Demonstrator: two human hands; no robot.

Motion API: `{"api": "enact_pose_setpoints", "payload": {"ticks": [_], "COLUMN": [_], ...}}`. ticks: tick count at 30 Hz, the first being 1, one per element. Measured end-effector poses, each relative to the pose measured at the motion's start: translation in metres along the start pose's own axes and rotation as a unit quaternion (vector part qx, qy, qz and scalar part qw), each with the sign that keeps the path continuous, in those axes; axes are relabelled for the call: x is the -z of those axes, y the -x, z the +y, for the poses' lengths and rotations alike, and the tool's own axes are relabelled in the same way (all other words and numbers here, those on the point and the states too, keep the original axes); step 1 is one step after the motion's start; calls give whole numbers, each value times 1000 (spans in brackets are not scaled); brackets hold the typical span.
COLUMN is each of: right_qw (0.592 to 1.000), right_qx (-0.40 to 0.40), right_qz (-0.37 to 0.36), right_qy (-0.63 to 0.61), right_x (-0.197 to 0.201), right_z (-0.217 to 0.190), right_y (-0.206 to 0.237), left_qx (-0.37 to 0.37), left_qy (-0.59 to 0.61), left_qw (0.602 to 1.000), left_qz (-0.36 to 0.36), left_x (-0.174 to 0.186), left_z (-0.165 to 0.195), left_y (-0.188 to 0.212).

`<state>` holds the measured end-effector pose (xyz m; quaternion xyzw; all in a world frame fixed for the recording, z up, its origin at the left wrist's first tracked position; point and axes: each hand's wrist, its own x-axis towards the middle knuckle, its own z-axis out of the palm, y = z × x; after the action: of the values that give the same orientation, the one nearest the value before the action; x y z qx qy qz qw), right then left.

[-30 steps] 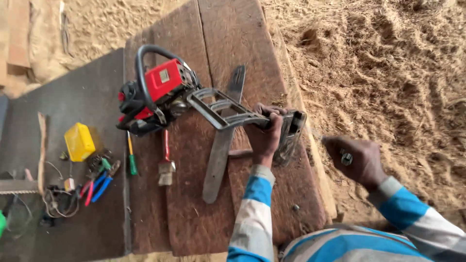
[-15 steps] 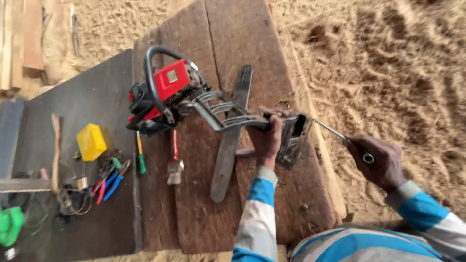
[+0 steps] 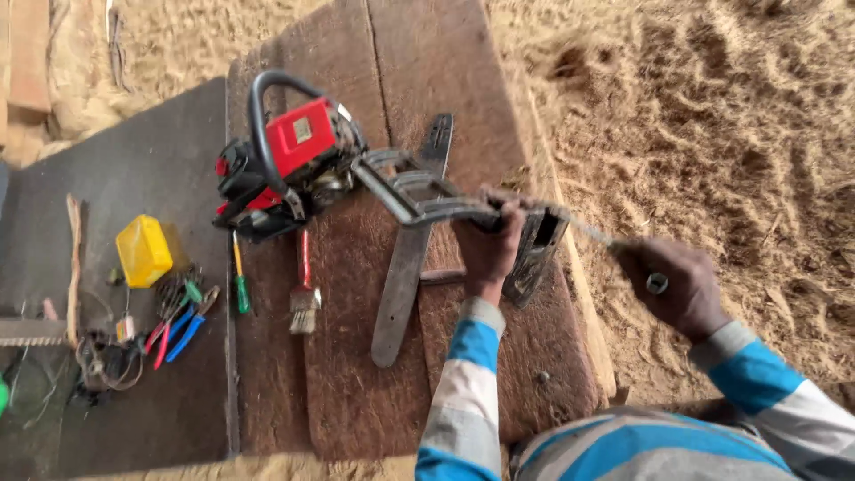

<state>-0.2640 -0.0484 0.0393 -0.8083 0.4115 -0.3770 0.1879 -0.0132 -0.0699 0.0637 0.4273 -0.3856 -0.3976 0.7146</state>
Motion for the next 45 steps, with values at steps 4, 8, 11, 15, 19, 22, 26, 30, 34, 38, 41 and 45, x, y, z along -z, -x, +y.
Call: {"api": "enact_pose_setpoints", "payload": {"ticks": [4,8,11,15,19,22,26,30,34,38,41,45], "right_qw": [998,997,1000,998,979,901,796,928,998,999,999,947], "right_qx": [-37,-45,4,18,-149,-325,-407,-306,-44,3,-21,-235], "right_qz": [43,55,25,-12,-40,-38,-13,-64,-25,-15,-6,-69], "right_qy": [9,-5,-12,-62,-132,-285,-447,-202,43,52,-29,-209], "right_x": [10,18,16,2,-14,-23,-22,-8,6,7,-4,-12], "right_z": [-8,-19,-19,-19,-34,-46,-51,-48,-42,-45,-54,-54], "right_y": [2,1,-3,2,22,27,18,6,-8,-10,2,12], "left_qx": [-52,-63,-66,-83,-75,-71,-84,-80,-93,-64,-82,-99], "left_qy": [8,49,24,-12,7,10,-11,-22,-23,-18,-15,16], "left_qw": [998,997,997,995,996,997,996,997,995,997,996,994], "left_qz": [-47,-24,-39,-55,-46,-19,-16,-10,-40,-30,-39,-45], "left_x": [4,7,7,3,-3,-2,5,3,-3,-1,3,5], "left_z": [1,1,0,0,0,3,6,5,4,5,4,-1], "left_y": [2,3,2,1,2,5,5,2,1,3,2,4]}}
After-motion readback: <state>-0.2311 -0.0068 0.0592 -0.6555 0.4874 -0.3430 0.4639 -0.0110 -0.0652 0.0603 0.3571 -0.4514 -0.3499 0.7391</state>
